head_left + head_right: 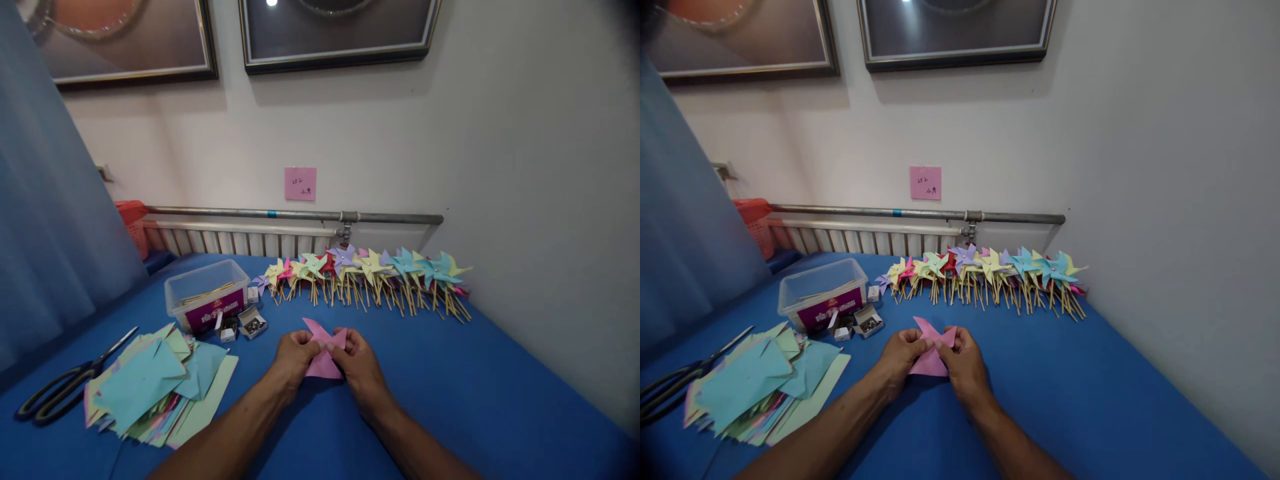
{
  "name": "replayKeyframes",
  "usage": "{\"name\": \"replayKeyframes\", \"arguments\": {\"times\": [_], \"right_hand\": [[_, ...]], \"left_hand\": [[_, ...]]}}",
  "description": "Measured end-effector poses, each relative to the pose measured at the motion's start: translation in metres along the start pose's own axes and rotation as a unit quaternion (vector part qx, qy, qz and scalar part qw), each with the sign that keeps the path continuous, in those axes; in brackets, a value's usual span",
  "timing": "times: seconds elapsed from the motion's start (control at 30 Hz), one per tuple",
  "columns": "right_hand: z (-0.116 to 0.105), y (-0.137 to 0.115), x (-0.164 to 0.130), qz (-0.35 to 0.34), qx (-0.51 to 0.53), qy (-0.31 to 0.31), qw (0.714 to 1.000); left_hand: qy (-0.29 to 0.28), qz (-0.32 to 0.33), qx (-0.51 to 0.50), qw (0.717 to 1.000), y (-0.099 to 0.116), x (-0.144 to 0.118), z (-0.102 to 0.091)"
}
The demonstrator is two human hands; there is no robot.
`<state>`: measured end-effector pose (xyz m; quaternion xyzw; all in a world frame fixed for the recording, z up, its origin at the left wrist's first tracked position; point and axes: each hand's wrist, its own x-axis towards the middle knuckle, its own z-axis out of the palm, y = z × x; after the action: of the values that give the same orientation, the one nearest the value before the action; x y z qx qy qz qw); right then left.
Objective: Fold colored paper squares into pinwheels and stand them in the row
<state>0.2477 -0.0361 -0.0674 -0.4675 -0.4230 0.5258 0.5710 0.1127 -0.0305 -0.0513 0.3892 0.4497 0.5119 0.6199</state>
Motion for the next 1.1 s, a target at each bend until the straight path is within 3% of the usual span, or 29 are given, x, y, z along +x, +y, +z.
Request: {"name": "replayKeyframes", "arguments": {"times": [0.33, 0.6, 0.83, 0.97, 1.03, 1.1], "right_hand": [[-0.004, -0.003, 0.002, -0.021, -0.091, -0.013, 0.996], [-0.009, -0.011, 0.002, -0.014, -0.093, -0.091, 0.991], [-0.007, -0.011, -0.001, -0.012, -0.025, -0.11, 0.994], [-0.005, -0.011, -0.009, -0.091, -0.126, -0.108, 0.982], [-0.004, -0.012, -0.015, -0.174, -0.233, -0.109, 0.951], [-0.003, -0.013, -0.02, -0.259, -0.331, -0.102, 0.902]], "left_hand": [[0.004, -0.001, 0.041, 0.999, 0.003, -0.001, 0.001], [-0.031, -0.014, 0.092, 0.995, 0.01, -0.002, -0.003], [0.039, -0.014, 0.036, 0.999, 0.009, -0.002, 0.0], [0.084, -0.004, -0.061, 0.995, 0.01, 0.001, -0.004], [0.102, 0.004, -0.09, 0.991, 0.011, 0.002, -0.005], [0.107, 0.012, -0.106, 0.988, 0.01, 0.003, -0.006]]}}
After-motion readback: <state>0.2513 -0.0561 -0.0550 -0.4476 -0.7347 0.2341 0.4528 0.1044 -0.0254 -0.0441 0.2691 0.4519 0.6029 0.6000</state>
